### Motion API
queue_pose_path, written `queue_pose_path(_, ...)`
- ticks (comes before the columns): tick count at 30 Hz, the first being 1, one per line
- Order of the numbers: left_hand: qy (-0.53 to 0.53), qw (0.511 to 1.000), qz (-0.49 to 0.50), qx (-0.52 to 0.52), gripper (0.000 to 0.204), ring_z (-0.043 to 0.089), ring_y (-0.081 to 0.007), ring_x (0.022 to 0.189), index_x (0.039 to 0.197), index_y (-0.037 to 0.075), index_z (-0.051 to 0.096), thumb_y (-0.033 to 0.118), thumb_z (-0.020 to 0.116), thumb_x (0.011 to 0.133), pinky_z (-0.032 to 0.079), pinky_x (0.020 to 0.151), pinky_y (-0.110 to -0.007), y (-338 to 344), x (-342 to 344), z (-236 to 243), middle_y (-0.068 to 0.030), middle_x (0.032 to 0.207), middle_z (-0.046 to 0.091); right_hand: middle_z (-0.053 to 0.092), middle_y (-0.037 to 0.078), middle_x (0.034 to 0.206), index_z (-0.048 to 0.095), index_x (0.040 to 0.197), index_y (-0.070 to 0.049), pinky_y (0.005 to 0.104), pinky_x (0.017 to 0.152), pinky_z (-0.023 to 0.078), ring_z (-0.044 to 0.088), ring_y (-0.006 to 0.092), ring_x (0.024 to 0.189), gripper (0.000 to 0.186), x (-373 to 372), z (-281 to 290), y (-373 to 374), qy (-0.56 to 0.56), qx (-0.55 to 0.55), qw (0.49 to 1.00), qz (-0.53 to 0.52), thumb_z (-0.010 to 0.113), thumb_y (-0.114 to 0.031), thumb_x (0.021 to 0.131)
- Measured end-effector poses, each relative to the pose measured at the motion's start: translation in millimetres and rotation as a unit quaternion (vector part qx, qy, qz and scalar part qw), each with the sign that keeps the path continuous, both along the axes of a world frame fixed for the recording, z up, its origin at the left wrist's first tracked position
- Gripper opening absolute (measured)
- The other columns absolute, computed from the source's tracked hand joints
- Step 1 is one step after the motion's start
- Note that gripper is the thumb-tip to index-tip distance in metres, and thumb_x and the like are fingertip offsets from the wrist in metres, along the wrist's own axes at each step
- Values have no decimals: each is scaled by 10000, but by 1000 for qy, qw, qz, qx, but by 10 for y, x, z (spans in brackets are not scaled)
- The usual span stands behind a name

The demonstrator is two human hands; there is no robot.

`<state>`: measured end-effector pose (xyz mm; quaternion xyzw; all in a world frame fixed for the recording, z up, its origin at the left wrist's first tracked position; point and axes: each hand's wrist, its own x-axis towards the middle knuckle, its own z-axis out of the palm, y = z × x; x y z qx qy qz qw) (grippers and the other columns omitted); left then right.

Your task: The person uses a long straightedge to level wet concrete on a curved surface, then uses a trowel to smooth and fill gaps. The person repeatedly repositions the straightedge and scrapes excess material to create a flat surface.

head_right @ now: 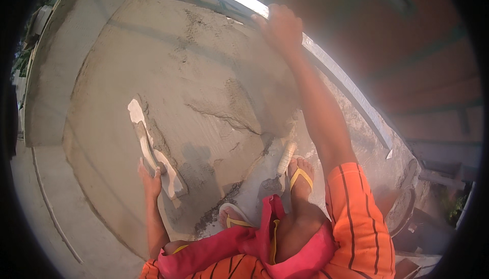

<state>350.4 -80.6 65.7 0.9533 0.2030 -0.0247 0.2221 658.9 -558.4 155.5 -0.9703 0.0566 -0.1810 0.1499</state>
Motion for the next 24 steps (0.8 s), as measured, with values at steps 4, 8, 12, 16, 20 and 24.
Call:
queue_pose_path(4,-15,998,56,-27,715,338,-394,1367,1478,19,286,100,645,864,276,1135,-455,82,-210,-335,-251,1469,352,643,142,1085,616,1209,-26,463,893,452,593,289,1062,627,23,-214,169,-3,1,1000,16,571,-572,905)
queue_pose_path(8,-36,993,103,-35,662,433,-402,1301,1452,23,332,98,639,870,341,1089,-450,42,-58,-351,-260,1401,442,644,142,1059,626,1097,-42,464,844,456,604,317,1008,520,47,-417,81,-24,15,1000,8,610,-506,864)
queue_pose_path(12,-47,988,132,-61,607,505,-412,1233,1422,23,373,164,631,891,392,1040,-460,279,-32,-520,-258,1339,510,647,140,1058,623,1094,-30,467,830,467,609,315,1011,537,25,-437,204,-31,11,999,8,620,-505,845)
queue_pose_path(16,-48,988,130,-74,618,548,-405,1193,1414,31,381,231,639,889,424,1005,-452,392,248,-548,-259,1282,566,640,146,1079,597,1152,-31,462,847,469,606,326,1022,564,55,-452,173,-16,-4,1000,18,592,-517,864)
queue_pose_path(20,-50,986,134,-90,615,561,-406,1180,1425,43,370,242,622,901,434,993,-452,490,618,-630,-280,1278,568,632,161,1146,551,1236,-42,468,880,470,597,341,1078,595,62,-522,143,14,-48,999,17,549,-529,895)
queue_pose_path(24,-58,984,114,-123,628,552,-409,1195,1454,46,326,245,594,921,429,1001,-452,661,743,-787,-288,1290,557,616,174,1217,515,1304,-45,480,905,472,581,354,1136,631,65,-490,168,26,-71,997,18,526,-539,913)
